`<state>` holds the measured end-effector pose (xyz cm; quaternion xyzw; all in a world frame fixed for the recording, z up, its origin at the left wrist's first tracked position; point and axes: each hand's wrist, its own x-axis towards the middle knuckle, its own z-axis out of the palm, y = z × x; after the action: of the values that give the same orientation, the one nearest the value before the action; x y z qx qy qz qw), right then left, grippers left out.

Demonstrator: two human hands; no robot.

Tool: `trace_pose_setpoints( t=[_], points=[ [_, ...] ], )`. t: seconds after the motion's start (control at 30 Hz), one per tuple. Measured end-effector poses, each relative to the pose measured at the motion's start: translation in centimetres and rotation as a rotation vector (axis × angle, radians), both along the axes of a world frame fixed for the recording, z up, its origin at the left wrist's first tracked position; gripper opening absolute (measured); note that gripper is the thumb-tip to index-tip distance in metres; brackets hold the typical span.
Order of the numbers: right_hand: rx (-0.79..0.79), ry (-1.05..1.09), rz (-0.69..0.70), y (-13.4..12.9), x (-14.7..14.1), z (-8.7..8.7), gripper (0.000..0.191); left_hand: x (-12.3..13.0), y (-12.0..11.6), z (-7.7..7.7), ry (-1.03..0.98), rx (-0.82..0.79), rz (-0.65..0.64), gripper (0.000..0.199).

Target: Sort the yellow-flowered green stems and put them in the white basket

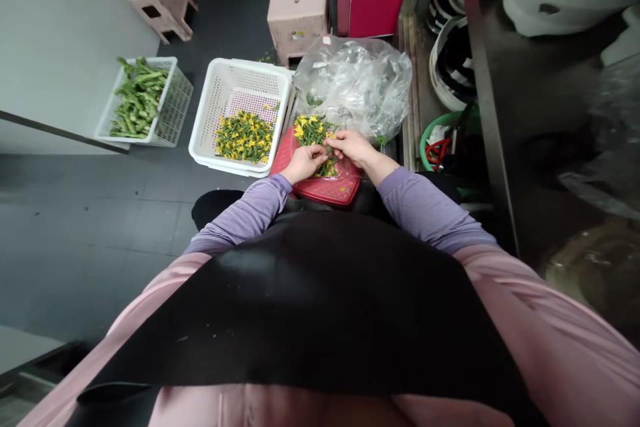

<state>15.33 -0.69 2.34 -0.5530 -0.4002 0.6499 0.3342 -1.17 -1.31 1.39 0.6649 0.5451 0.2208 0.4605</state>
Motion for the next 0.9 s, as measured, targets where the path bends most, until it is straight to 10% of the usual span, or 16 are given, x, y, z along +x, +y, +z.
trace_pose_setpoints(
  t=[0.47,0.9],
  points=[
    [-0.372,0.245,-0.079,-0.1,-1.1,-1.0,0.032,0.1,0.3,0.6,-0.276,-0.289,0.008,0.014],
    [-0.331,0.432,0.136,-1.7,-0.3,-0.2,0.021,1.1,0.2,1.6,-0.316,-0.145,0.454,0.023]
  ],
)
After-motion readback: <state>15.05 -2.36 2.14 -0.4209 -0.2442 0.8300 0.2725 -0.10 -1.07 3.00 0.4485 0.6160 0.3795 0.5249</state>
